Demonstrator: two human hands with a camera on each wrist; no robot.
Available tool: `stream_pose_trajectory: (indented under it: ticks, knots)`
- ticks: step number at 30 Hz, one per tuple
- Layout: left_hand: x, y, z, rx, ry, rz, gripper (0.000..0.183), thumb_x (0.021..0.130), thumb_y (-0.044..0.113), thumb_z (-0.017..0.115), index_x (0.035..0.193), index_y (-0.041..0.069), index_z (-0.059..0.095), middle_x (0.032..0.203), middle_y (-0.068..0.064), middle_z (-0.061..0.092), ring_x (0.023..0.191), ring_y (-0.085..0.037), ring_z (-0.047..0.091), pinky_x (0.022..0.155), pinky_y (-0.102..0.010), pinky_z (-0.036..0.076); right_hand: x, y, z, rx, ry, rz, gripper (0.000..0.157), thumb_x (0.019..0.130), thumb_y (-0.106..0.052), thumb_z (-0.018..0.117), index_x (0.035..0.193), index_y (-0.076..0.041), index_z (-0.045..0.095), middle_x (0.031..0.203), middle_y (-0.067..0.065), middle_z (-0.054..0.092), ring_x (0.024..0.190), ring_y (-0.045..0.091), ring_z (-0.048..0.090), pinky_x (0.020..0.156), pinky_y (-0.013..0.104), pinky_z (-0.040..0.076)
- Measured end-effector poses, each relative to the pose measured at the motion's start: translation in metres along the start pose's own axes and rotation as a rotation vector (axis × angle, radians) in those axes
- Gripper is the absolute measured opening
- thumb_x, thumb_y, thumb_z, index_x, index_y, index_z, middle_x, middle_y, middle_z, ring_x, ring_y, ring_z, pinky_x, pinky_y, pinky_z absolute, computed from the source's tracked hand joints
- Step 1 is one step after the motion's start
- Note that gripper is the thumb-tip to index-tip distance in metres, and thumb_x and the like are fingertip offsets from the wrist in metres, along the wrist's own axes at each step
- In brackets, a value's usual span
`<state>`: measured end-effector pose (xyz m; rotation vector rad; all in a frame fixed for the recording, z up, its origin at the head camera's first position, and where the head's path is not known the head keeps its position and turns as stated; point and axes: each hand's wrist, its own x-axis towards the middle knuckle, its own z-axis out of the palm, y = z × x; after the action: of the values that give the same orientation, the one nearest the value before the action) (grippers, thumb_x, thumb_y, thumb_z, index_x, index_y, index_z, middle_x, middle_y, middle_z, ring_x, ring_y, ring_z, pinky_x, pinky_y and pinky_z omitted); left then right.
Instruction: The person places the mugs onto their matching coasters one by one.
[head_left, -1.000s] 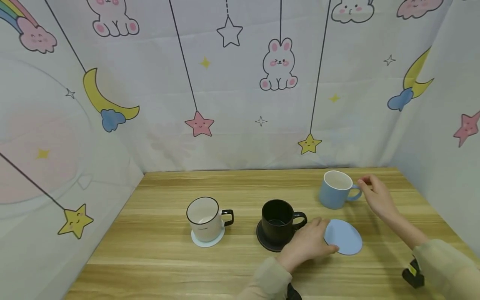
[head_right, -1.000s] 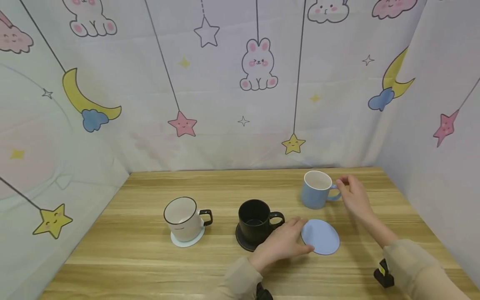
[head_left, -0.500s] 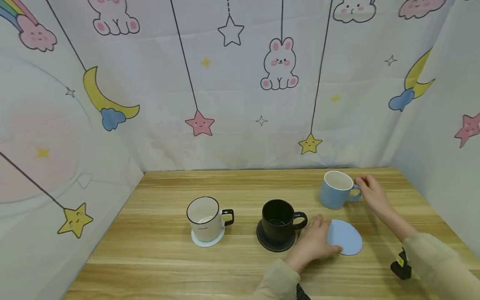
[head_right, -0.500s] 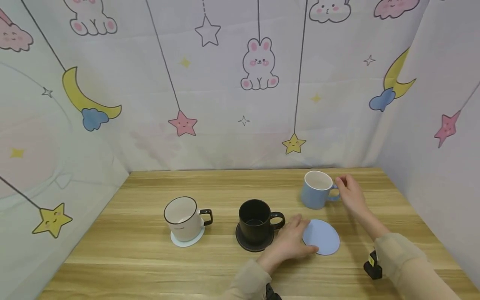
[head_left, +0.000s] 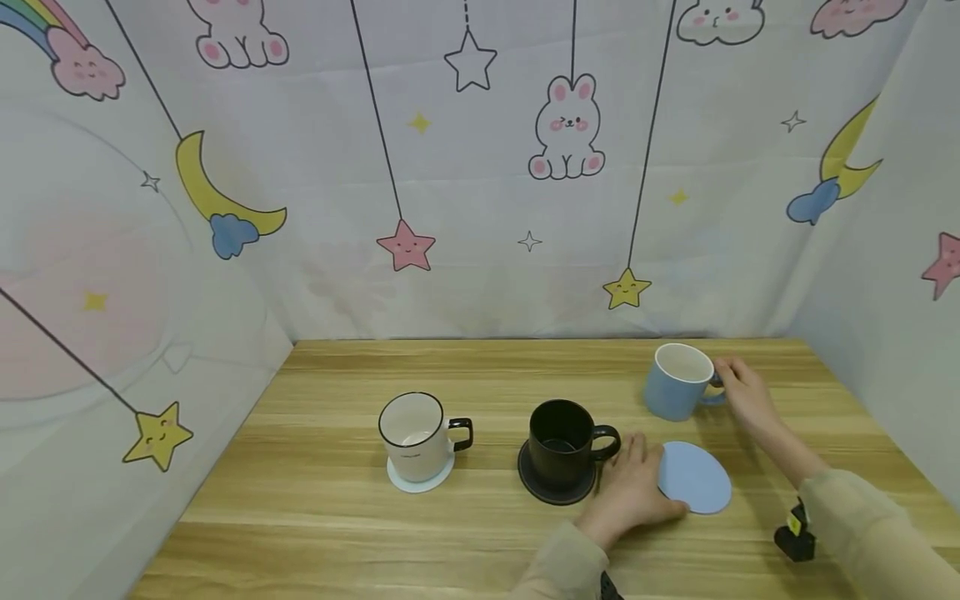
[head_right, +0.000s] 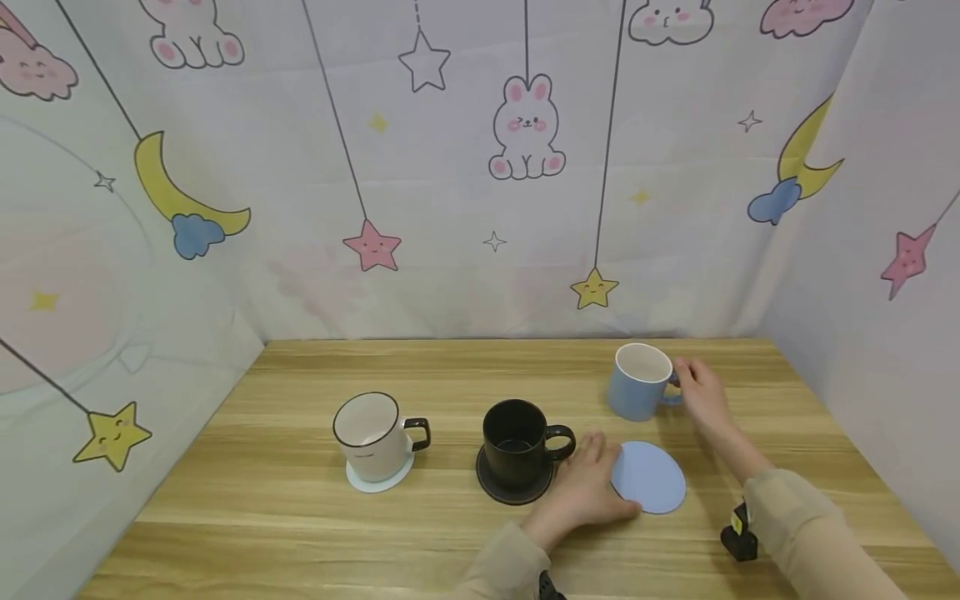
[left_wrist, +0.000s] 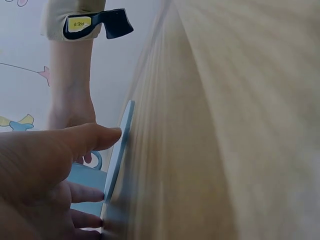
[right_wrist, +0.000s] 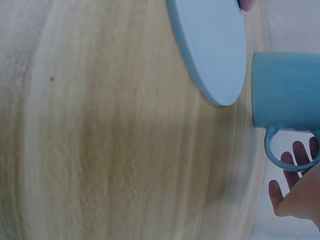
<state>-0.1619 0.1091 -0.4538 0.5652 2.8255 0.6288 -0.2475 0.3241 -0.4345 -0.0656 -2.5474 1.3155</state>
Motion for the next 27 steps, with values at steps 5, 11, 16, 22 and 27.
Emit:
stream_pose_trajectory:
  ticks: [5, 11, 16, 22, 27]
  knots:
    - [-0.001, 0.002, 0.001, 0.050, 0.007, -0.019, 0.078, 0.075, 0.056, 0.074, 0.141, 0.029, 0.043, 0.156, 0.002, 0.032, 0.146, -0.016, 0.027, 0.108, -0.039, 0.038, 0.000, 0.003, 0.003, -0.017, 0.001, 0.001, 0.048, 0.104, -0.029, 0.035, 0.117, 0.013, 0.055, 0.075, -0.037, 0.048, 0.072, -0.018, 0.049, 0.068, 0.011, 0.039]
    - [-0.002, 0.004, 0.001, 0.099, 0.035, -0.030, 0.077, 0.074, 0.057, 0.074, 0.140, 0.030, 0.045, 0.153, 0.005, 0.035, 0.144, -0.013, 0.031, 0.105, -0.037, 0.040, -0.001, 0.005, 0.004, -0.034, 0.007, 0.007, 0.049, 0.104, -0.029, 0.034, 0.111, 0.014, 0.057, 0.078, -0.021, 0.062, 0.071, -0.018, 0.048, 0.066, 0.012, 0.039]
    - [-0.001, 0.006, 0.003, 0.128, 0.036, -0.044, 0.077, 0.074, 0.058, 0.074, 0.140, 0.031, 0.044, 0.153, 0.007, 0.035, 0.144, -0.011, 0.031, 0.106, -0.036, 0.039, -0.001, 0.008, 0.005, -0.004, -0.009, 0.013, 0.050, 0.103, -0.029, 0.034, 0.110, 0.015, 0.056, 0.074, -0.030, 0.055, 0.072, -0.017, 0.049, 0.067, 0.011, 0.039]
    - [-0.001, 0.005, 0.003, 0.160, 0.042, -0.038, 0.077, 0.074, 0.059, 0.073, 0.139, 0.032, 0.045, 0.152, 0.007, 0.036, 0.143, -0.011, 0.031, 0.104, -0.035, 0.039, 0.003, 0.014, 0.004, 0.047, -0.065, 0.015, 0.048, 0.104, -0.030, 0.033, 0.109, 0.011, 0.058, 0.071, -0.035, 0.052, 0.073, -0.013, 0.053, 0.070, 0.009, 0.039]
    - [-0.001, 0.005, 0.003, 0.159, 0.032, -0.042, 0.077, 0.074, 0.060, 0.073, 0.139, 0.032, 0.044, 0.153, 0.007, 0.035, 0.144, -0.011, 0.030, 0.104, -0.036, 0.039, 0.004, 0.017, 0.002, 0.145, -0.092, 0.017, 0.031, 0.104, -0.032, 0.036, 0.096, -0.021, 0.064, 0.072, -0.032, 0.056, 0.074, -0.009, 0.056, 0.072, 0.009, 0.041]
